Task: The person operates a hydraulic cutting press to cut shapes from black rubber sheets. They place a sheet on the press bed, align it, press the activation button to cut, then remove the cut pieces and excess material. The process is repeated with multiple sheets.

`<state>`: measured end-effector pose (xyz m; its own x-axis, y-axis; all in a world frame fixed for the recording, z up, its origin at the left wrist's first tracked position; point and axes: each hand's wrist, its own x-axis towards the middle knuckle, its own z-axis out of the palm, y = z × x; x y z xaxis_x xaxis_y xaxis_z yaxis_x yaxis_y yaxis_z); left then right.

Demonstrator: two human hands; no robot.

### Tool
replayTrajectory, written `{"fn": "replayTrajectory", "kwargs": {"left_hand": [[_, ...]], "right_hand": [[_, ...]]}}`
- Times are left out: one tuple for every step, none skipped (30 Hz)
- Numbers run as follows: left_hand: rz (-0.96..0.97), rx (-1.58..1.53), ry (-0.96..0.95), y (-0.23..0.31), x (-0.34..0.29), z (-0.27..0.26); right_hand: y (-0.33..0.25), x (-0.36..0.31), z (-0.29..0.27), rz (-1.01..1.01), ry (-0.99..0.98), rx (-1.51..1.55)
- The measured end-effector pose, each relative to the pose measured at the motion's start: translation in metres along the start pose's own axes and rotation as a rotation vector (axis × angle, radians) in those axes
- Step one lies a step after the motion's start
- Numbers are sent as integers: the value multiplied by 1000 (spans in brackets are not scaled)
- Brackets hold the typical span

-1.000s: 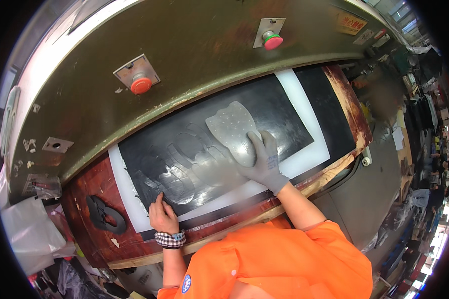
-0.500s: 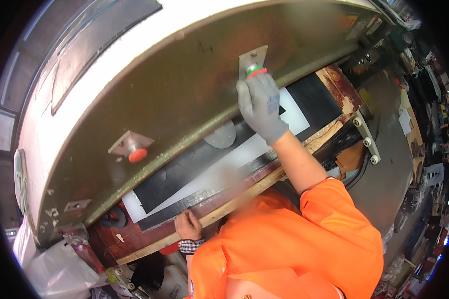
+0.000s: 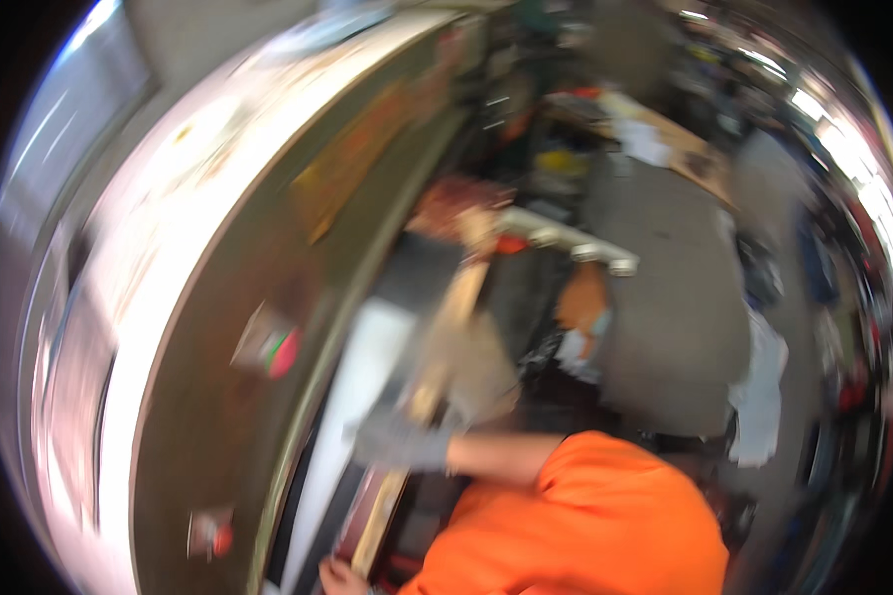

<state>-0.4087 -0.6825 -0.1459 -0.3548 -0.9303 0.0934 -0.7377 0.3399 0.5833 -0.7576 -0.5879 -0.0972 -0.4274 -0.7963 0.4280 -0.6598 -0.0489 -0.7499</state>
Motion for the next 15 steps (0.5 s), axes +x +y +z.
{"fn": "replayTrajectory", "kwargs": {"left_hand": [[2, 106, -19, -3, 10, 5], [59, 253, 191, -6, -4, 0], [44, 236, 183, -8, 0, 4], [116, 317, 226, -11, -6, 1], [107, 275, 219, -13, -8, 2], [147, 326, 235, -14, -15, 2], [182, 381, 253, -14, -22, 2], [234, 282, 300, -13, -30, 6], [190, 288, 231, -11, -38, 3], [149, 317, 263, -7, -51, 7], [104, 348, 289, -2, -63, 8], [73, 313, 268, 3, -76, 7], [129, 307, 143, 9, -84, 3], [142, 285, 133, 15, -96, 0], [161, 268, 153, 21, -104, -5]], "right_hand": [[-5, -23, 7, -25, 117, 142], [-1, -41, 9, 109, -429, -185], [-2, -54, 17, -84, -259, -313], [2, -60, 25, -25, -277, -229], [3, -70, 28, -67, -234, -237], [6, -79, 30, -67, -267, -247], [7, -86, 29, -80, -225, -236], [8, -93, 26, -140, -203, -287], [6, -99, 21, -192, -177, -325], [4, -101, 15, -126, -252, -283], [-1, -102, 9, -24, -413, -246], [-7, -98, 4, 7, -339, -262], [-14, -91, 0, 34, -256, -272], [-23, -77, 0, 19, -38, -258], [-26, -58, -2, -127, 176, -165]]}}
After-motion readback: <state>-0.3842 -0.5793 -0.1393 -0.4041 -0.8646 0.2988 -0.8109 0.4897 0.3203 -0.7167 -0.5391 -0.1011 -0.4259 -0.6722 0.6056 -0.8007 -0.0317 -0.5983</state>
